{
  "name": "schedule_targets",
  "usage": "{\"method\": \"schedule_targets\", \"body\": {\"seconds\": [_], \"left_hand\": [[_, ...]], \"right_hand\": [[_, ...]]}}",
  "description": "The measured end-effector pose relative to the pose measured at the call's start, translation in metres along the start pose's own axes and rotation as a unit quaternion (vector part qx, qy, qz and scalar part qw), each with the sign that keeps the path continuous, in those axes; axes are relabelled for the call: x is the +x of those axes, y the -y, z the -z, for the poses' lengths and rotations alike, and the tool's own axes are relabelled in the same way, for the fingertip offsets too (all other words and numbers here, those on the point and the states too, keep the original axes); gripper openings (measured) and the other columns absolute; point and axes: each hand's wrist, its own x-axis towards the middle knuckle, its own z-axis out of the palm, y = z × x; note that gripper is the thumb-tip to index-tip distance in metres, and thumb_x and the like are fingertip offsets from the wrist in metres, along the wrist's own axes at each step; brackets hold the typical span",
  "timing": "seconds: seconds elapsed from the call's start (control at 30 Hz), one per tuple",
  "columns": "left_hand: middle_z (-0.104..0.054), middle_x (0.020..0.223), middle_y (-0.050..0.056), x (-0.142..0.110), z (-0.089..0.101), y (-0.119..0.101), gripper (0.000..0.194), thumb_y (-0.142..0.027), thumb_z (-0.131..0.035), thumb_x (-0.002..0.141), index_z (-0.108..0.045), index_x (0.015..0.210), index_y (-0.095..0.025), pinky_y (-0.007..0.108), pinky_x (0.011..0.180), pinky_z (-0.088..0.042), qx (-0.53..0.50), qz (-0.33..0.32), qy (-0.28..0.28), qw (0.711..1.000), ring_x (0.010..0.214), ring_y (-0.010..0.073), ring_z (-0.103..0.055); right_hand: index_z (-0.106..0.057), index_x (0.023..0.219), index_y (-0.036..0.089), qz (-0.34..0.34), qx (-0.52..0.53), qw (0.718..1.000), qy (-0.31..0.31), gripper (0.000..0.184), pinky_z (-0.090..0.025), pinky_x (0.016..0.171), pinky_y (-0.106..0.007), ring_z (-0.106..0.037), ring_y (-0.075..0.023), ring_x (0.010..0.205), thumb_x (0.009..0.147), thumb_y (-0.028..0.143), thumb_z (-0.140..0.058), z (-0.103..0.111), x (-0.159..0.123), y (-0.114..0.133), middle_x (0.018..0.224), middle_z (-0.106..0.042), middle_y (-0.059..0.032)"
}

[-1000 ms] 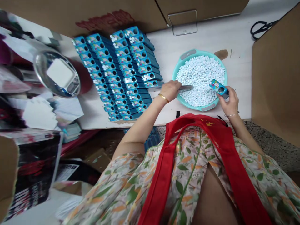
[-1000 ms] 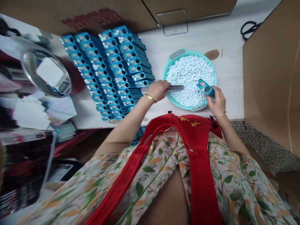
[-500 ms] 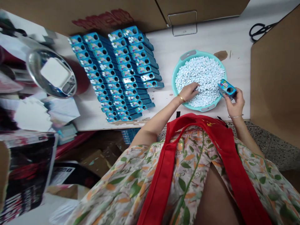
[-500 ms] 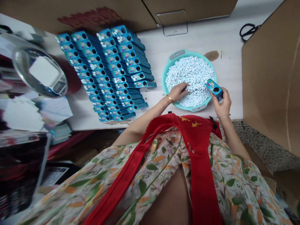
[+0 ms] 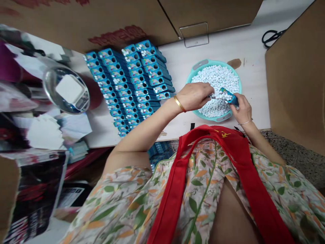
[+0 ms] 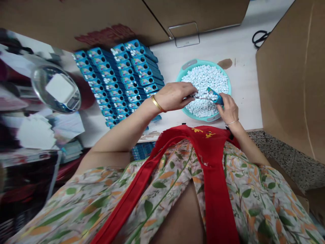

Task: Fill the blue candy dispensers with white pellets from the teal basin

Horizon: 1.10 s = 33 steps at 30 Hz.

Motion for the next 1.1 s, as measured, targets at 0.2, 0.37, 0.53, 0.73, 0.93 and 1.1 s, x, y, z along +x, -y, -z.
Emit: {"method": "schedule_targets", "body": {"seconds": [0.2, 0.37, 0.53, 0.73, 0.93, 1.1], "left_hand": [[-0.069, 0.103, 0.011, 0.001, 0.015, -0.035, 0.022, -0.02, -0.055, 0.105, -0.073, 0.117, -0.019, 0.046, 0.097, -0.054, 0.031, 0.033, -0.021, 0.999, 0.111, 0.0313, -0.07], [-0.068, 0.101, 0.012, -0.006, 0.011, -0.048, 0.028, -0.019, -0.047, 0.107, -0.075, 0.109, -0.02, 0.048, 0.094, -0.054, 0.059, 0.016, -0.043, 0.997, 0.111, 0.0316, -0.069], [-0.069, 0.11, 0.012, -0.024, -0.003, 0.004, 0.03, -0.027, -0.047, 0.107, -0.072, 0.122, -0.023, 0.052, 0.098, -0.054, 0.062, 0.065, -0.088, 0.992, 0.116, 0.0335, -0.065], [-0.071, 0.126, 0.019, -0.02, -0.06, 0.091, 0.033, -0.025, -0.047, 0.104, -0.068, 0.129, -0.026, 0.057, 0.096, -0.056, 0.077, 0.21, -0.05, 0.973, 0.119, 0.0403, -0.061], [-0.068, 0.141, 0.022, 0.042, -0.131, 0.082, 0.036, -0.017, -0.047, 0.104, -0.067, 0.134, -0.015, 0.048, 0.107, -0.054, -0.013, 0.171, -0.011, 0.985, 0.133, 0.0346, -0.062], [-0.07, 0.143, 0.019, 0.068, -0.158, 0.073, 0.043, -0.014, -0.051, 0.097, -0.066, 0.138, -0.015, 0.044, 0.114, -0.05, -0.111, 0.13, -0.043, 0.984, 0.136, 0.0332, -0.064]], "right_hand": [[-0.065, 0.141, 0.022, 0.016, 0.009, 0.999, 0.027, 0.045, -0.064, 0.111, -0.054, -0.072, -0.0343, 0.126, 0.098, 0.036, -0.058, -0.005, 0.002, 0.009, 0.134, -0.077, -0.0148], [-0.064, 0.142, 0.024, 0.011, 0.018, 0.999, 0.043, 0.045, -0.062, 0.114, -0.057, -0.071, -0.0347, 0.13, 0.099, 0.036, -0.058, -0.009, -0.001, 0.009, 0.137, -0.075, -0.0142], [-0.063, 0.141, 0.025, 0.018, 0.047, 0.998, 0.027, 0.049, -0.06, 0.116, -0.061, -0.07, -0.0349, 0.133, 0.104, 0.055, -0.055, -0.008, 0.001, -0.006, 0.139, -0.074, -0.0152], [-0.059, 0.146, 0.027, -0.023, 0.119, 0.991, 0.05, 0.076, -0.042, 0.133, -0.066, -0.046, -0.037, 0.161, 0.096, 0.085, -0.056, 0.002, 0.038, -0.035, 0.166, -0.058, -0.0165], [-0.055, 0.149, 0.025, -0.078, 0.206, 0.967, 0.125, 0.092, -0.053, 0.123, -0.067, -0.068, -0.0375, 0.135, 0.088, 0.094, -0.057, -0.023, 0.049, -0.037, 0.146, -0.071, -0.0145], [-0.059, 0.141, 0.026, -0.069, 0.251, 0.955, 0.144, 0.082, -0.057, 0.12, -0.059, -0.071, -0.0325, 0.125, 0.091, 0.091, -0.057, -0.045, 0.035, -0.015, 0.134, -0.073, -0.012]]}}
